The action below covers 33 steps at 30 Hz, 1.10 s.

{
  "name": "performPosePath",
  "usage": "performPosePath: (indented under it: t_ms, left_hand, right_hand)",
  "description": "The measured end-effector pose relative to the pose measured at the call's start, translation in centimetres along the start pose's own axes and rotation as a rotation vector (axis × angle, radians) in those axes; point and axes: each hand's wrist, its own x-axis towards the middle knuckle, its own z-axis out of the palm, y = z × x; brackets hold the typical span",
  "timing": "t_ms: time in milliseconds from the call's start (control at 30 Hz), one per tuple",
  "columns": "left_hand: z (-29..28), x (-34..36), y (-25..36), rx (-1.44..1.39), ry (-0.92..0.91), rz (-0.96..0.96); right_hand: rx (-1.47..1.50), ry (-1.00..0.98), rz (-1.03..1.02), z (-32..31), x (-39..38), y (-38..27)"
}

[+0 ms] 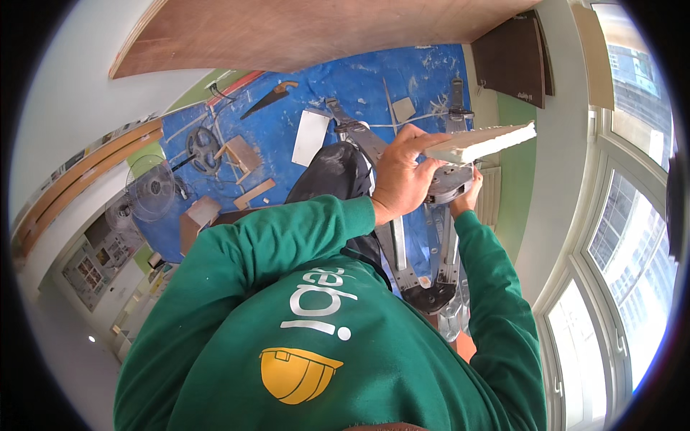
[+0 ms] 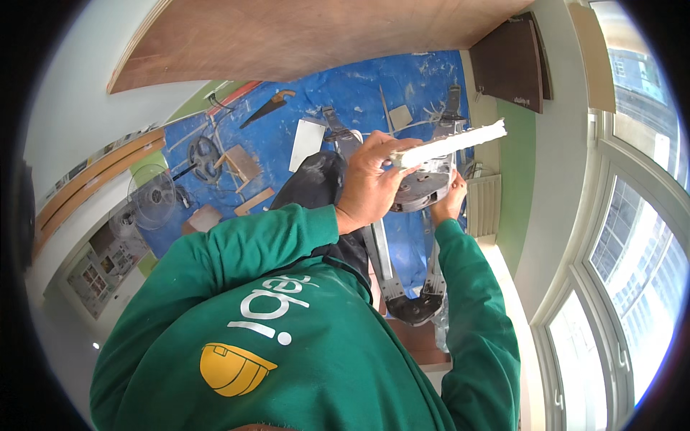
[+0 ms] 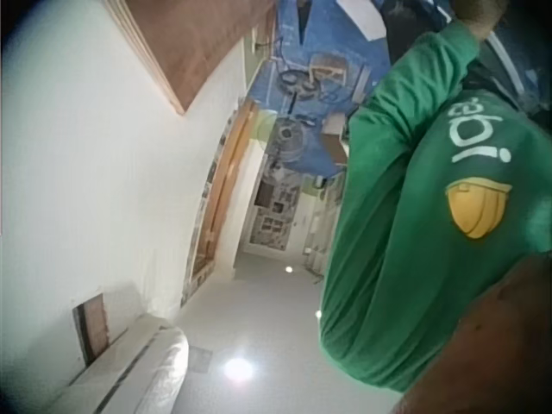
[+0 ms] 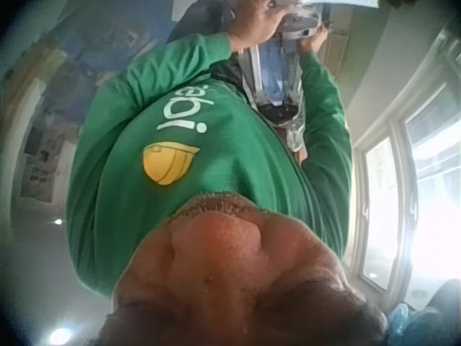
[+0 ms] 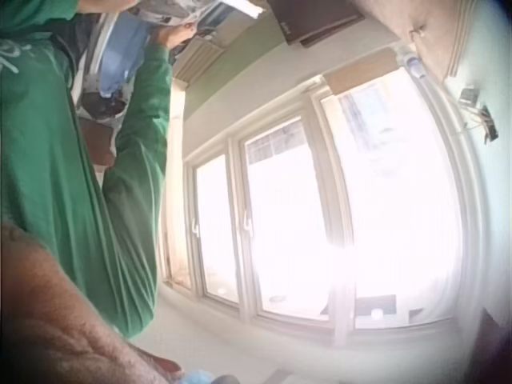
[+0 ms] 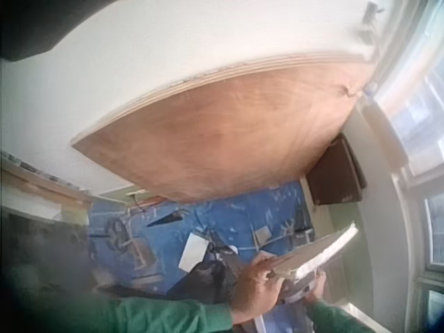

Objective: The person cuts a white wooden strip to size using a hand saw and then fits it into a gap in the ceiling. They climb a ladder to position the strip and secure it in place.

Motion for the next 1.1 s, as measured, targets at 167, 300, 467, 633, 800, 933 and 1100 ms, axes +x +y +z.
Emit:
performPosePath:
  t_ms: [167,300,467,633,800,933,1100]
  left_hand:
    - [0.2,-0.6,-0.3,-0.096,0.089,0.058]
    - [0.0,-0.6,0.1,-0.164,0.161,0.072]
    - [0.1,-1.6,-0.1,-0.197,0.216,0.047]
    - [-3.6,-2.5,-3.4,-0.387,0.229,0.058]
    - [-18.3,-6.6,-11.9,-0.523,0.336,0.138]
    - [-35.0,-14.6,-22.5,-0.457,0.515,-0.020]
    - [-51.8,-31.0,-35.5,-0.254,0.862,-0.298]
  right_hand:
    - [-0.284,0.120,-0.174,-1.8,1.0,4.7]
    - [-0.163,-0.011,-0.090,-1.2,1.1,0.7]
    - [-0.113,0.024,-0.081,-0.9,1.0,-0.8]
    - [-0.146,0.120,0.054,-0.6,1.0,-2.1]
    - [-0.145,0.190,-0.010,-1.1,2.8,-0.1]
    - [-0.244,0.250,-0.091,-0.7,2.0,-1.3]
    - [-0.316,0.345,-0.089,0.5,1.7,-0.1]
